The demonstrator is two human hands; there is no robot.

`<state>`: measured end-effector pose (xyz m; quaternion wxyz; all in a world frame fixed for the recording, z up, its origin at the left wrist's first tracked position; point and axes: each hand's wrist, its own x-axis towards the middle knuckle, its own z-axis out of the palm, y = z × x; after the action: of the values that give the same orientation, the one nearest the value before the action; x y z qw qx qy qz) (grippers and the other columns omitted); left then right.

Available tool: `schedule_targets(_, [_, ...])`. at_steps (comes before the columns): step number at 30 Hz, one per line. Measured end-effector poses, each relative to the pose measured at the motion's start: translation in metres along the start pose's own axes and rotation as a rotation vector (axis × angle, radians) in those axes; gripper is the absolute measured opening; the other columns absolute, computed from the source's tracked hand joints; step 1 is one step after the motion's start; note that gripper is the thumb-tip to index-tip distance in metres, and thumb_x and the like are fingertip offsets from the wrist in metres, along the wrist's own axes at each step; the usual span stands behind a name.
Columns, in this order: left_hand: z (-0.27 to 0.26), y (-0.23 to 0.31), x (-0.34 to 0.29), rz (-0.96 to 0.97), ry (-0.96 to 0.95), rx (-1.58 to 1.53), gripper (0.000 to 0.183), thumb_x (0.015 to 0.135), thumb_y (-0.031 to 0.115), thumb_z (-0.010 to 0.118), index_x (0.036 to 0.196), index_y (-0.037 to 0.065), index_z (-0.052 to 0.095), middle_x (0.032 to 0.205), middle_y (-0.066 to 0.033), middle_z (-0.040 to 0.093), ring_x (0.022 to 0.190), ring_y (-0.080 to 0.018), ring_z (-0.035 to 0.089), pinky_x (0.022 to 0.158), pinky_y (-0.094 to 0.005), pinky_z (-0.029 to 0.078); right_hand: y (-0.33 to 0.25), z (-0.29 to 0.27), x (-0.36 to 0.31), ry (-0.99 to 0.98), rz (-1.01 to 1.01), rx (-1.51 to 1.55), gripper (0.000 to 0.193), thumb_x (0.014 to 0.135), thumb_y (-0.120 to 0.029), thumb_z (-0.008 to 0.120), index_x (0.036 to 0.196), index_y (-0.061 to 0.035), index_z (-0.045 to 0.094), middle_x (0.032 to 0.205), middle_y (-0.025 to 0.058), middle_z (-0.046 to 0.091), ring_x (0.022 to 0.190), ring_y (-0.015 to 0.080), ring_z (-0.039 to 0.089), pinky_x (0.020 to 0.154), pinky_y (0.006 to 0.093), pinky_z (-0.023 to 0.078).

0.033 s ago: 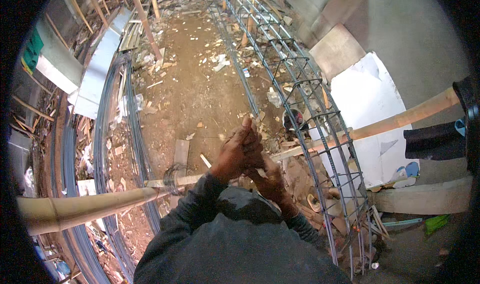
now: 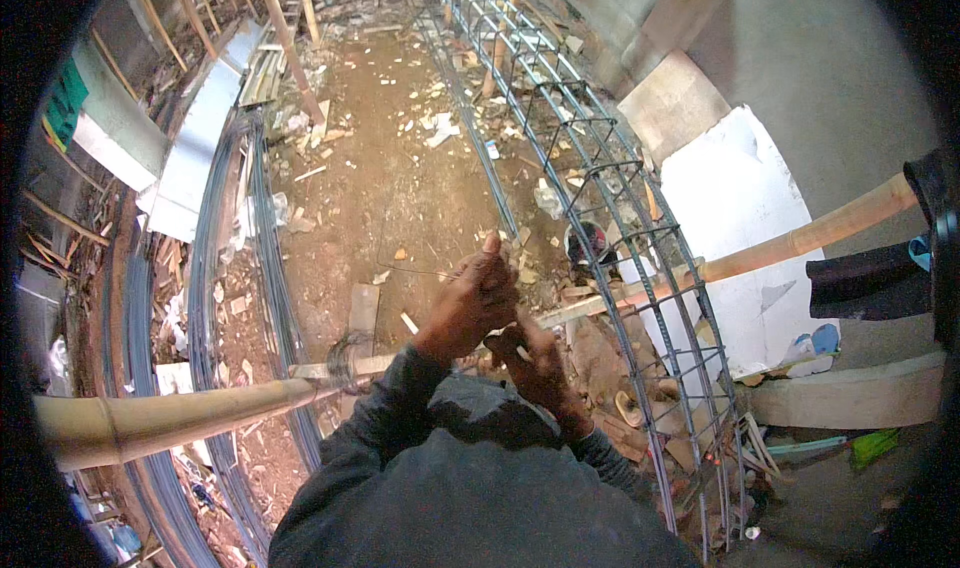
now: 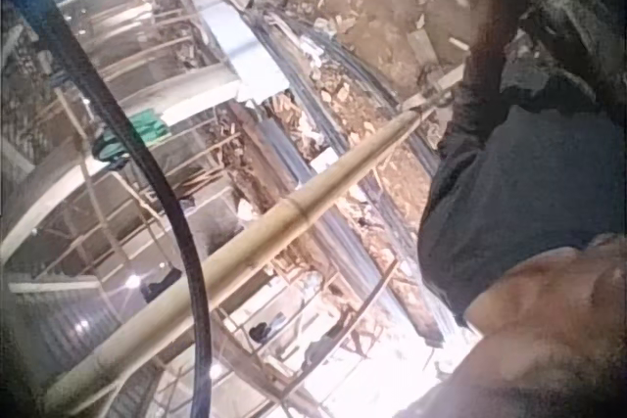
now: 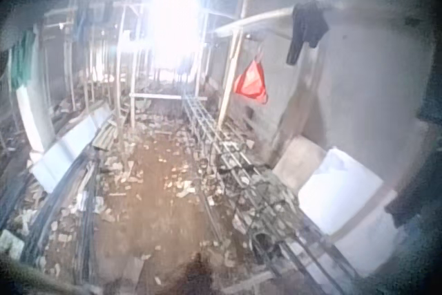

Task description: The person assembles a rebar cage by tying intersecting steel bars with wire using pliers. They repeatedly wrap wire around bar intersections and twist it to secure the structure.

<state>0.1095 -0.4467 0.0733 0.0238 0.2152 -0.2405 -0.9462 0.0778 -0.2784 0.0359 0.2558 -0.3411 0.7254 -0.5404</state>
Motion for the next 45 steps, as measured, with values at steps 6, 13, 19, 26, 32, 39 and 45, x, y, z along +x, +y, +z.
schedule_targets(6, [-0.058,0.033,0.035,0.187,0.136,-0.217,0.042,0.114,0.052,0.054,0.091,0.017,0.054,0.070,0.0054,0.037,0.056,-0.0076,0.036,0.049,-0.0246,0.030,0.013,-0.006,-0.008,0.052,-0.139,-0.214,0.026,0.109,-0.022,0.065,0.124,-0.0042,0.077,0.105,0.0188,0.078,0.094,0.0358,0.076,0.079,0.0400,0.057])
schedule_targets(13, [-0.088,0.077,0.053,0.486,0.192,-0.603,0.055,0.109,0.066,0.053,0.091,0.014,0.051,0.068,0.0018,0.032,0.053,-0.0132,0.030,0.050,-0.0303,0.025,0.027,-0.005,-0.035,-0.030,-0.023,-0.193,0.028,0.104,-0.015,0.063,0.125,-0.0005,0.074,0.109,0.0226,0.076,0.099,0.0399,0.075,0.086,0.0459,0.059])
schedule_targets(19, [-0.110,0.092,0.083,0.544,0.324,-0.554,0.054,0.113,0.061,0.045,0.084,0.016,0.045,0.068,0.0019,0.030,0.056,-0.0140,0.030,0.050,-0.0306,0.027,0.032,-0.009,-0.047,0.127,-0.063,-0.169,0.026,0.109,-0.021,0.066,0.121,-0.0008,0.077,0.105,0.0195,0.079,0.095,0.0333,0.076,0.081,0.0409,0.057])
schedule_targets(26, [-0.146,0.110,0.093,0.471,0.038,-0.474,0.042,0.118,0.044,0.045,0.087,0.016,0.047,0.069,0.0031,0.033,0.058,-0.0133,0.031,0.050,-0.0305,0.029,0.059,-0.027,-0.080,0.118,0.074,-0.342,0.023,0.108,-0.020,0.066,0.117,-0.0044,0.081,0.099,0.0171,0.080,0.087,0.0294,0.075,0.077,0.0387,0.057])
schedule_targets(32, [-0.132,0.120,0.086,0.578,0.111,-0.353,0.042,0.117,0.048,0.047,0.087,0.019,0.046,0.068,0.0054,0.028,0.055,-0.0103,0.024,0.048,-0.0280,0.025,0.094,-0.030,-0.104,0.308,-0.001,-0.307,0.024,0.106,-0.021,0.067,0.107,-0.0040,0.084,0.083,0.0142,0.077,0.066,0.0259,0.070,0.062,0.0370,0.051])
schedule_targets(39, [-0.094,0.106,0.088,0.583,0.387,-0.112,0.033,0.115,0.039,0.051,0.088,0.021,0.050,0.069,0.0079,0.034,0.057,-0.0093,0.031,0.053,-0.0280,0.029,0.135,-0.037,-0.135,0.259,0.224,-0.353,0.023,0.103,-0.024,0.068,0.110,-0.0090,0.084,0.090,0.0158,0.077,0.081,0.0351,0.074,0.074,0.0434,0.057])
schedule_targets(45, [-0.086,0.087,0.093,0.540,0.326,-0.052,0.029,0.113,0.041,0.056,0.093,0.020,0.059,0.068,0.0087,0.037,0.058,-0.0082,0.037,0.055,-0.0274,0.033,0.209,-0.022,-0.166,0.347,0.169,-0.470,0.026,0.107,-0.025,0.069,0.111,-0.0032,0.083,0.095,0.0144,0.078,0.080,0.0281,0.074,0.071,0.0430,0.056])
